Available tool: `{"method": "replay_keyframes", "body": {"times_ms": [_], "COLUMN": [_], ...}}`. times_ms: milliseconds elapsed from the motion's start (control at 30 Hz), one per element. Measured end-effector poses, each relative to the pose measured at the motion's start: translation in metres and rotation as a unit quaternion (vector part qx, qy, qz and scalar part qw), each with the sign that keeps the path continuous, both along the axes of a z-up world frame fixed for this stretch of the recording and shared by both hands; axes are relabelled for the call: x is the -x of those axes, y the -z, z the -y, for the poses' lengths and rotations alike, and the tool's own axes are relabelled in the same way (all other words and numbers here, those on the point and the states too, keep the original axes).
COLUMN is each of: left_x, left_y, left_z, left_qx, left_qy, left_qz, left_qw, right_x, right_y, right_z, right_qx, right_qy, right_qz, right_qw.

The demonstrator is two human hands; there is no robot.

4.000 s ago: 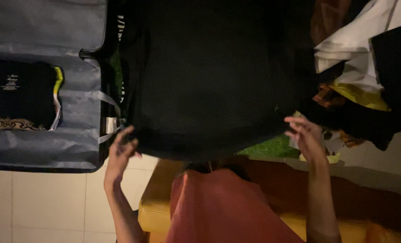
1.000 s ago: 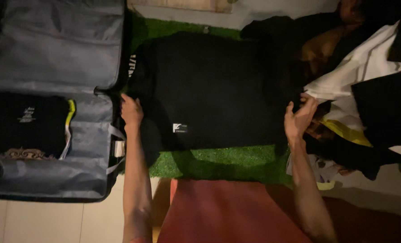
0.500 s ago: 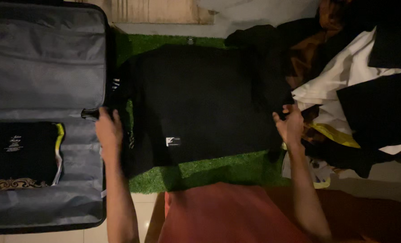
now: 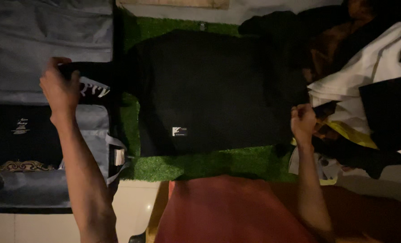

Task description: The person folds shirts by hand on a green surface and places them into an open suitcase.

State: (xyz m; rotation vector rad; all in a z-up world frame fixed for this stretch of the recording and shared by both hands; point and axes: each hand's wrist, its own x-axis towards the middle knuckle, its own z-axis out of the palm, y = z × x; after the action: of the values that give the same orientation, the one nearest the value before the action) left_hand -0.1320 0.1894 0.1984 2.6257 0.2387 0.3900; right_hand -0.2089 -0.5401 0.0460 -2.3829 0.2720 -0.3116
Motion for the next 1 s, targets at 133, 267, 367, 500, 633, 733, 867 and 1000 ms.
{"method": "replay_keyframes", "body": {"times_ms": [133,267,367,500,633,733,867,1000], "left_x": [-0.008,-0.005,-0.008,-0.017,-0.02,-0.016,-0.009,-0.01], "left_y": [0.057,0.078,0.085,0.098,0.146,0.186,0.181,0.164], "left_z": [-0.015,-0.031,-0.045,-0.063,-0.086,-0.095,-0.088,-0.082], "left_qx": [-0.156,-0.114,-0.096,-0.136,-0.195,-0.304,-0.188,-0.124], "left_qy": [-0.05,-0.013,-0.003,-0.061,-0.098,-0.102,-0.107,-0.157], "left_qz": [-0.011,0.055,0.098,0.024,0.018,0.035,0.023,-0.025], "left_qw": [0.986,0.992,0.991,0.989,0.976,0.947,0.976,0.98], "right_x": [-0.008,-0.029,-0.047,-0.066,-0.074,-0.077,-0.091,-0.101], "right_y": [-0.045,-0.099,-0.133,-0.161,-0.169,-0.171,-0.166,-0.15], "right_z": [-0.002,-0.008,0.001,0.01,0.013,0.011,0.035,0.074], "right_qx": [-0.031,-0.125,-0.07,-0.023,0.134,0.23,-0.094,-0.372], "right_qy": [0.013,-0.029,-0.134,-0.079,-0.074,-0.087,-0.085,-0.043], "right_qz": [0.035,0.062,0.089,0.037,0.136,0.191,0.159,0.149], "right_qw": [0.999,0.99,0.985,0.996,0.979,0.95,0.979,0.915]}}
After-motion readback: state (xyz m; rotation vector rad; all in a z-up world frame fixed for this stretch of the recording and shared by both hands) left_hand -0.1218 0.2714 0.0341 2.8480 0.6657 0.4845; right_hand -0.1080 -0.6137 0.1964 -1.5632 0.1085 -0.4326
